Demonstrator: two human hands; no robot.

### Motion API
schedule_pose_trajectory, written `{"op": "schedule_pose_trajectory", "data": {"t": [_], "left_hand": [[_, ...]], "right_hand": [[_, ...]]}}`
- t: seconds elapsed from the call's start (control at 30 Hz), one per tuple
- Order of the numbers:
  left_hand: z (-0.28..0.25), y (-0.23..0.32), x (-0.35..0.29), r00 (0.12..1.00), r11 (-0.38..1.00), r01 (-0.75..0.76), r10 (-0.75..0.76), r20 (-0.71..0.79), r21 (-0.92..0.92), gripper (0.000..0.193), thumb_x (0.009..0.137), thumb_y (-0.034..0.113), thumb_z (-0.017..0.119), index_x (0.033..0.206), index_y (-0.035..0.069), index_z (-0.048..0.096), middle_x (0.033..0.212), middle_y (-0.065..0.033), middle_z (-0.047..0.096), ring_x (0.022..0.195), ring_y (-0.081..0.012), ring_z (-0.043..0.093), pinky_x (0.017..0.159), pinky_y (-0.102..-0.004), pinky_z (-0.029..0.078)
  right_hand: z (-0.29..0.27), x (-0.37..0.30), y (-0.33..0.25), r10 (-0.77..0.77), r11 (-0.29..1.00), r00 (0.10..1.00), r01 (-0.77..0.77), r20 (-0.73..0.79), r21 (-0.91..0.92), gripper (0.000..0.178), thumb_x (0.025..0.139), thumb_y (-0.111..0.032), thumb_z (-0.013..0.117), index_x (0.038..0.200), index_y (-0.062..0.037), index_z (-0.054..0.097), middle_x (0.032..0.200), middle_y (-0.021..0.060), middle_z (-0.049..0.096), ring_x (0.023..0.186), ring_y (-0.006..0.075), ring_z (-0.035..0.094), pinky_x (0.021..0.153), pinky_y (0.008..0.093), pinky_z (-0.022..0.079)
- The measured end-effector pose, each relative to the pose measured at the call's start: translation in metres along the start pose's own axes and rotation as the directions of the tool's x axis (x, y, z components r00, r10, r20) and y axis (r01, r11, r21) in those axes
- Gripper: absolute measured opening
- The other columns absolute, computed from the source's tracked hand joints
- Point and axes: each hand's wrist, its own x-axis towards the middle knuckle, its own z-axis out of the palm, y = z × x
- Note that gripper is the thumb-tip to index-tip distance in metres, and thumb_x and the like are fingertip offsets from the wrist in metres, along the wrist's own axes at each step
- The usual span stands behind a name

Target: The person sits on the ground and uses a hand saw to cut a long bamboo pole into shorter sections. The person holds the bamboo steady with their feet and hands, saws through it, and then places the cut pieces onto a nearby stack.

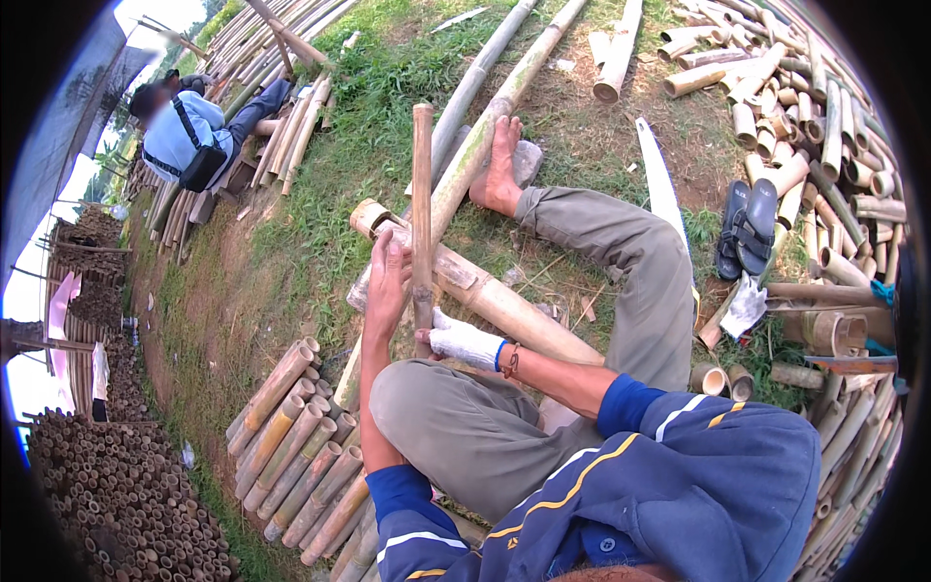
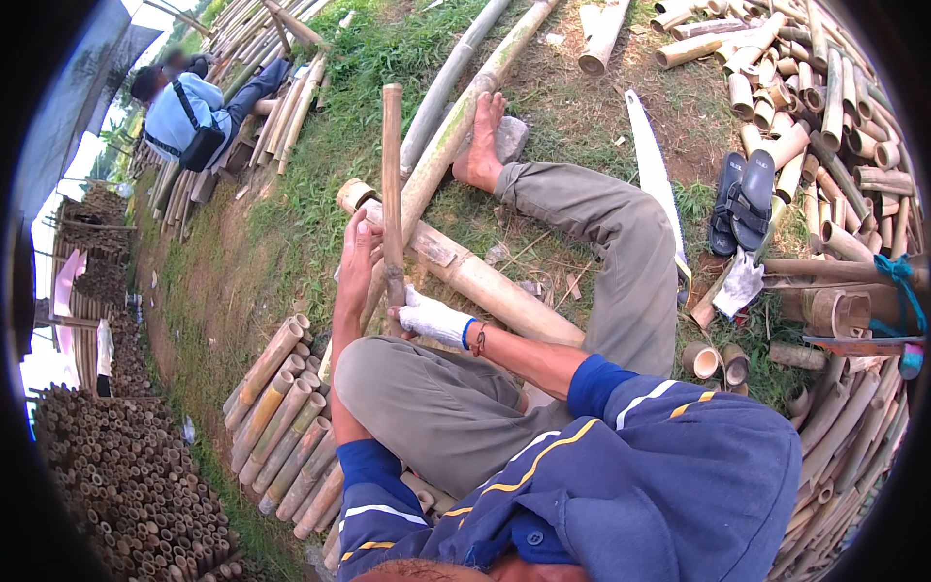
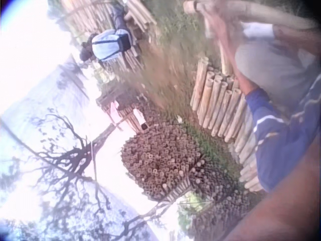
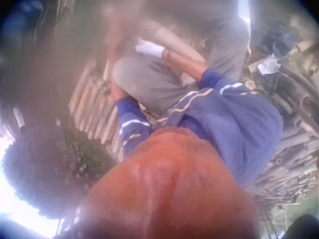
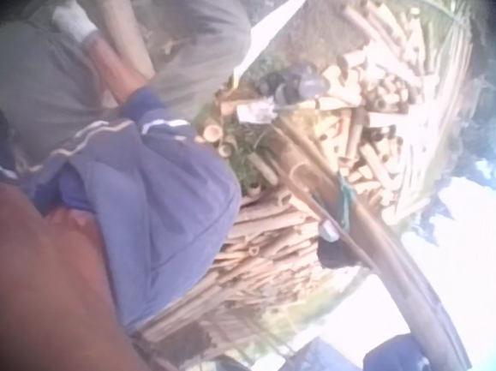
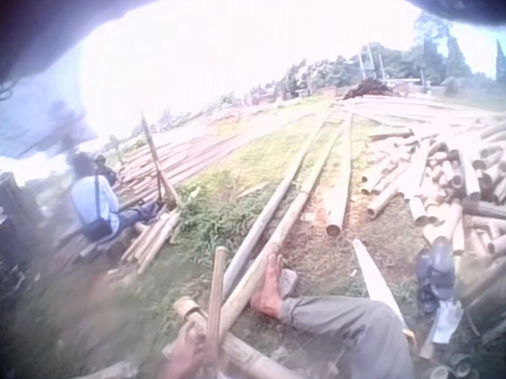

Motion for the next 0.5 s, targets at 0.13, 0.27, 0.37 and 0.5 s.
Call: {"op": "schedule_pose_trajectory", "data": {"t": [0.13,0.27,0.37,0.5], "left_hand": [[-0.025,-0.026,-0.037,0.991,0.97,0.051,-0.019,-0.134,0.238,0.065,0.114,0.046,0.059,0.161,0.002,0.046,0.135,-0.0196,0.069,0.122,-0.0304,0.068,0.106,-0.0437,0.053],[-0.025,-0.055,-0.078,0.986,0.852,0.05,0.04,-0.161,0.521,0.058,0.104,0.042,0.076,0.147,0.005,0.065,0.129,-0.0199,0.072,0.122,-0.0334,0.069,0.106,-0.0453,0.052],[-0.026,-0.062,-0.083,0.97,0.752,-0.087,0.214,-0.118,0.654,0.051,0.095,0.034,0.084,0.136,0.007,0.072,0.125,-0.017,0.073,0.119,-0.0354,0.068,0.104,-0.0452,0.053],[-0.036,-0.067,-0.075,0.938,0.726,-0.136,0.314,-0.149,0.674,0.045,0.088,0.027,0.09,0.126,0.007,0.076,0.119,-0.014,0.074,0.114,-0.0353,0.067,0.1,-0.0458,0.053]], "right_hand": [[-0.092,0.047,-0.034,-0.154,0.956,0.959,0.205,-0.237,0.208,0.035,0.107,-0.026,0.072,0.134,-0.0116,0.056,0.107,0.001,0.065,0.085,0.0122,0.065,0.068,0.0274,0.057],[-0.166,0.102,-0.093,-0.093,0.901,0.91,0.25,-0.403,0.356,0.012,0.106,-0.021,0.07,0.11,-0.0165,0.059,0.097,0.0012,0.062,0.091,0.0204,0.061,0.065,0.0392,0.053],[-0.191,0.135,-0.112,-0.037,0.866,0.922,0.222,-0.386,0.448,0.015,0.103,-0.015,0.07,0.112,-0.0145,0.058,0.11,0.0046,0.058,0.098,0.024,0.057,0.064,0.0413,0.053],[-0.189,0.154,-0.117,0.048,0.866,0.905,0.173,-0.423,0.47,0.023,0.101,-0.011,0.07,0.118,-0.0145,0.055,0.112,0.0061,0.054,0.098,0.0244,0.055,0.062,0.0395,0.052]]}}
